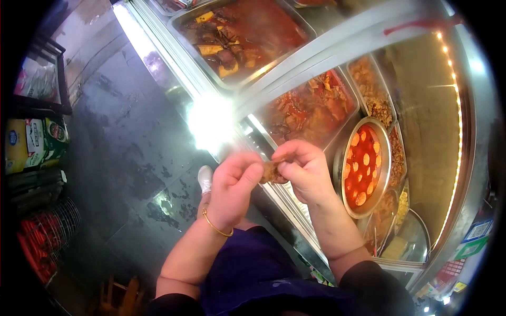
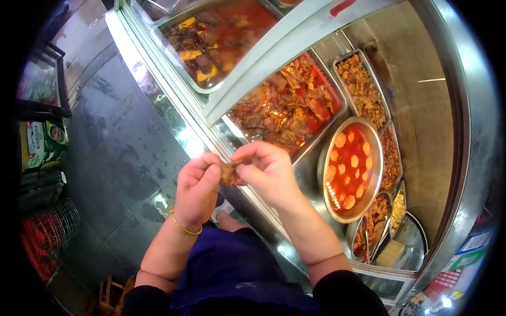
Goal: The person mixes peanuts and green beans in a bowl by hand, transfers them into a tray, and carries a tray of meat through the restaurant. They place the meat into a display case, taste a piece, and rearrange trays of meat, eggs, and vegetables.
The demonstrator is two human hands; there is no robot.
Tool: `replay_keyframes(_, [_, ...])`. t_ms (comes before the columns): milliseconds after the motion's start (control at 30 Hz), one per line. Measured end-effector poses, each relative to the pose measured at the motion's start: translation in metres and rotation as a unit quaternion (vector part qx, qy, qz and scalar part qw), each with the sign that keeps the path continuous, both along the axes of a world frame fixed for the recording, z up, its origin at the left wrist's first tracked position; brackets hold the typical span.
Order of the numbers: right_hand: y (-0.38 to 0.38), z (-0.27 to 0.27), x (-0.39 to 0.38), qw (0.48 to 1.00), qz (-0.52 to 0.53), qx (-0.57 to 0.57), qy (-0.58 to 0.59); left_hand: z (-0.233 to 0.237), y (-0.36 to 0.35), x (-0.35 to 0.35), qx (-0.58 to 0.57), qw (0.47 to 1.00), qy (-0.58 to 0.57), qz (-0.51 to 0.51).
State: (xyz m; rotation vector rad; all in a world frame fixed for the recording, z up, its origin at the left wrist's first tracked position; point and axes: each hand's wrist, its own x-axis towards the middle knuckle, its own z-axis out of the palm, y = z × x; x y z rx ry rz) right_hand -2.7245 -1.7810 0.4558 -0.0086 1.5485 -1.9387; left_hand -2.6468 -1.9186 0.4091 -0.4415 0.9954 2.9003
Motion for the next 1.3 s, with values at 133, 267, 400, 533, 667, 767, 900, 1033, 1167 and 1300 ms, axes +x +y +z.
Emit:
replay_keyframes(133, [0.003,-0.023,0.005,0.992,-0.078,-0.062,-0.072,-0.013,0.008,-0.002,0.075,0.996,-0.017,0.047])
replay_keyframes(267, [0.007,-0.031,0.003,0.977,-0.17,-0.076,-0.104,-0.016,0.009,-0.005,0.112,0.99,-0.055,0.066])
replay_keyframes(400, [0.025,-0.027,-0.015,0.96,-0.27,-0.046,-0.056,-0.049,-0.012,-0.002,0.166,0.963,-0.079,0.195])
replay_keyframes(533, [0.009,-0.038,-0.001,0.987,-0.147,-0.056,0.029,-0.018,0.005,0.002,0.13,0.979,-0.119,0.106])
replay_keyframes(667, [-0.011,-0.035,0.013,0.986,-0.159,0.044,0.022,-0.01,0.039,-0.001,0.101,0.989,-0.096,0.047])
replay_keyframes(767, [-0.017,-0.043,0.016,0.983,-0.17,-0.009,0.072,-0.016,0.036,-0.003,0.036,0.994,-0.069,0.077])
replay_keyframes(900, [-0.017,-0.037,0.015,0.982,-0.148,0.057,0.103,-0.013,0.026,-0.005,-0.021,0.99,-0.079,0.112])
replay_keyframes(1033, [-0.015,-0.041,0.014,0.988,-0.118,0.073,0.067,-0.017,0.016,-0.003,-0.053,0.992,-0.059,0.1])
replay_keyframes(1167, [-0.017,-0.04,0.011,0.996,-0.091,0.015,-0.024,-0.015,0.009,-0.007,-0.029,0.994,-0.057,0.092])
replay_keyframes(1300, [-0.015,-0.038,0.007,0.985,-0.068,-0.058,-0.149,-0.016,0.004,-0.008,0.061,0.993,-0.071,0.069])
